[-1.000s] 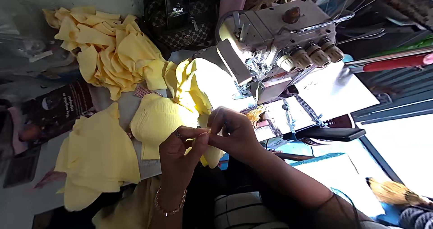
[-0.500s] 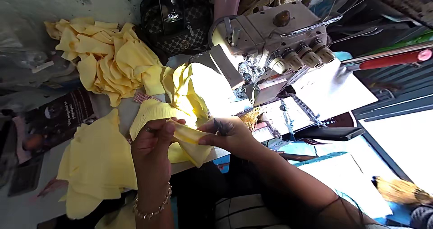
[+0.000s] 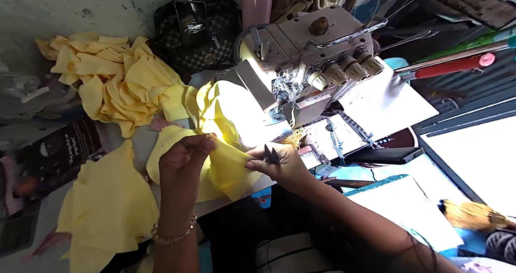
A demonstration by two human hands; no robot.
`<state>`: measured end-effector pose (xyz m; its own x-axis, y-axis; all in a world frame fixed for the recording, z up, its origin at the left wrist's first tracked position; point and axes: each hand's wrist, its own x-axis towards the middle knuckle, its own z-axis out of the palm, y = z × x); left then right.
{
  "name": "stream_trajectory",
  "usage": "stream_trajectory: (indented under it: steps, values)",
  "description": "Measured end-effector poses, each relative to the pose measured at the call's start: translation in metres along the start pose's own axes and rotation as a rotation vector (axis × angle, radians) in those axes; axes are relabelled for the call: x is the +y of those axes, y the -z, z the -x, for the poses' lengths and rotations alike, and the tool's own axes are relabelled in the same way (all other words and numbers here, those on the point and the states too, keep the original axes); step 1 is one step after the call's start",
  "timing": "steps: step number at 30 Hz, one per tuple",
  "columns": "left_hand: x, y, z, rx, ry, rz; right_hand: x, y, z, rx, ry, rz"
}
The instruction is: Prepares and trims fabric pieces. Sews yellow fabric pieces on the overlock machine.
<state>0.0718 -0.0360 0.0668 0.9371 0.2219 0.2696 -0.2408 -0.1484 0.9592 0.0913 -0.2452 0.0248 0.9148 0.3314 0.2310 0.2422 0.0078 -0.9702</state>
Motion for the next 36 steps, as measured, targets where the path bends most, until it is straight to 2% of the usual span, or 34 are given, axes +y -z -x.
stream_trajectory:
  steps: [4, 8, 15, 24, 28, 30, 34, 36]
  values:
    - [0.012, 0.000, -0.018, -0.115, -0.007, -0.195, -0.002, 0.014, 0.002, 0.022, 0.015, 0.040]
    - [0.018, -0.010, -0.027, -0.164, 0.012, -0.232, 0.003, 0.022, 0.003, 0.050, 0.005, 0.040]
    - [0.015, -0.025, -0.030, -0.153, 0.025, -0.203, 0.005, 0.027, 0.006, 0.074, -0.018, 0.014]
    - [0.017, -0.028, -0.031, -0.119, 0.029, -0.186, 0.011, 0.027, 0.011, 0.081, 0.051, 0.102]
    - [0.025, -0.032, -0.030, -0.148, -0.058, -0.211, 0.007, 0.028, 0.020, 0.055, 0.090, 0.044]
    - [0.024, -0.044, -0.030, -0.180, -0.131, -0.328, 0.007, 0.030, 0.031, 0.054, 0.014, -0.023]
    - [-0.015, -0.080, -0.030, -0.218, -0.269, -0.662, 0.023, 0.036, 0.047, 0.128, -0.335, -0.193]
    - [-0.026, -0.088, -0.028, -0.204, -0.304, -0.702, 0.027, 0.040, 0.053, 0.157, -0.382, -0.216]
